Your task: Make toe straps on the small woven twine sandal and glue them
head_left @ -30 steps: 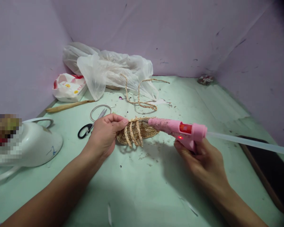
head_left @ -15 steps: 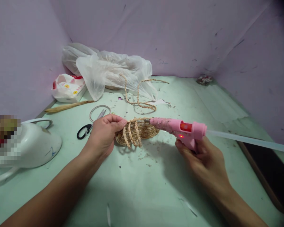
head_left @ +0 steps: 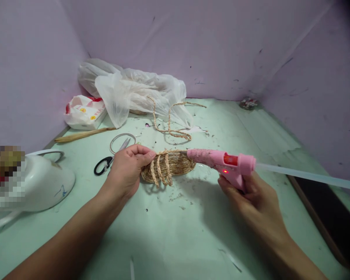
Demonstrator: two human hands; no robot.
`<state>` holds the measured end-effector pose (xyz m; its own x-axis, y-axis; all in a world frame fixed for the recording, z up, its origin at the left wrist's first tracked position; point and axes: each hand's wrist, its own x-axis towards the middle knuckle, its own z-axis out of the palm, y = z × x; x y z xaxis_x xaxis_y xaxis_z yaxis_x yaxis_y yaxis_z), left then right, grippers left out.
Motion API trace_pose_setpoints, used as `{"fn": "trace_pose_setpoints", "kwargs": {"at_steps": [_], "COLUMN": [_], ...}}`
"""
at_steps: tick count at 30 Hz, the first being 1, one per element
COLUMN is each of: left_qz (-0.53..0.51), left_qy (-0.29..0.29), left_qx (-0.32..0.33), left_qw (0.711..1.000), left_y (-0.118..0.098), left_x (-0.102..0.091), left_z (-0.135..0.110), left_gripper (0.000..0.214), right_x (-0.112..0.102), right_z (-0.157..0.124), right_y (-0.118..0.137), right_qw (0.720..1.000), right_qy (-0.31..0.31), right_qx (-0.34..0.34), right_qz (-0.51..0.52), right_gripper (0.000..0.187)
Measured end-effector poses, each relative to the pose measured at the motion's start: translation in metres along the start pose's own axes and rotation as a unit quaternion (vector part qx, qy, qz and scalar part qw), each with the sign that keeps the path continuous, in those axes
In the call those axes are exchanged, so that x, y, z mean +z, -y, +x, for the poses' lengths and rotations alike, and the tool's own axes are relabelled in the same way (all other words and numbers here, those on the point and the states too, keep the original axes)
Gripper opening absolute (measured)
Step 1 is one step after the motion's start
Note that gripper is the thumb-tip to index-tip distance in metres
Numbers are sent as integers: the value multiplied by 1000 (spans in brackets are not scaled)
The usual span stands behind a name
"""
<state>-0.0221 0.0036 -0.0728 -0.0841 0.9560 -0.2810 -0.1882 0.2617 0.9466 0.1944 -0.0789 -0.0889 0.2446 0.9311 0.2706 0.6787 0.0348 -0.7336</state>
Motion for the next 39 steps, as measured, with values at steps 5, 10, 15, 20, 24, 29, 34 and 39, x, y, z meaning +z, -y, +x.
{"fn": "trace_pose_setpoints", "kwargs": {"at_steps": [5, 10, 15, 20, 24, 29, 34, 39], "left_qz": [-3, -8, -9, -10, -5, -6, -13, -17], "left_qy": [2, 8, 9, 8, 8, 6, 12, 8], "left_qx": [2, 14, 12, 8, 7, 5, 1, -10], "left_qw": [1000, 1000, 1000, 1000, 1000, 1000, 1000, 1000], "left_y": [1, 3, 3, 2, 1, 3, 3, 1], "left_x": [-2, -4, -2, -2, 0, 0, -2, -2], "left_z": [1, 1, 1, -1, 0, 1, 2, 1], "left_gripper": [16, 14, 14, 14, 13, 14, 14, 17], "right_x": [-1, -1, 1, 2, 1, 2, 2, -2], "right_z": [0, -1, -1, 0, 0, -1, 0, 4], "right_y": [2, 3, 4, 2, 1, 0, -1, 2], "right_qw": [1000, 998, 998, 999, 1000, 999, 1000, 999], "right_qy": [9, 15, 12, 21, 20, 25, 22, 25], "right_qx": [7, 24, 35, 15, 0, 1, 6, 13], "right_qz": [13, 52, 51, 25, 21, 22, 21, 37], "right_gripper": [13, 17, 16, 13, 11, 12, 12, 11]}}
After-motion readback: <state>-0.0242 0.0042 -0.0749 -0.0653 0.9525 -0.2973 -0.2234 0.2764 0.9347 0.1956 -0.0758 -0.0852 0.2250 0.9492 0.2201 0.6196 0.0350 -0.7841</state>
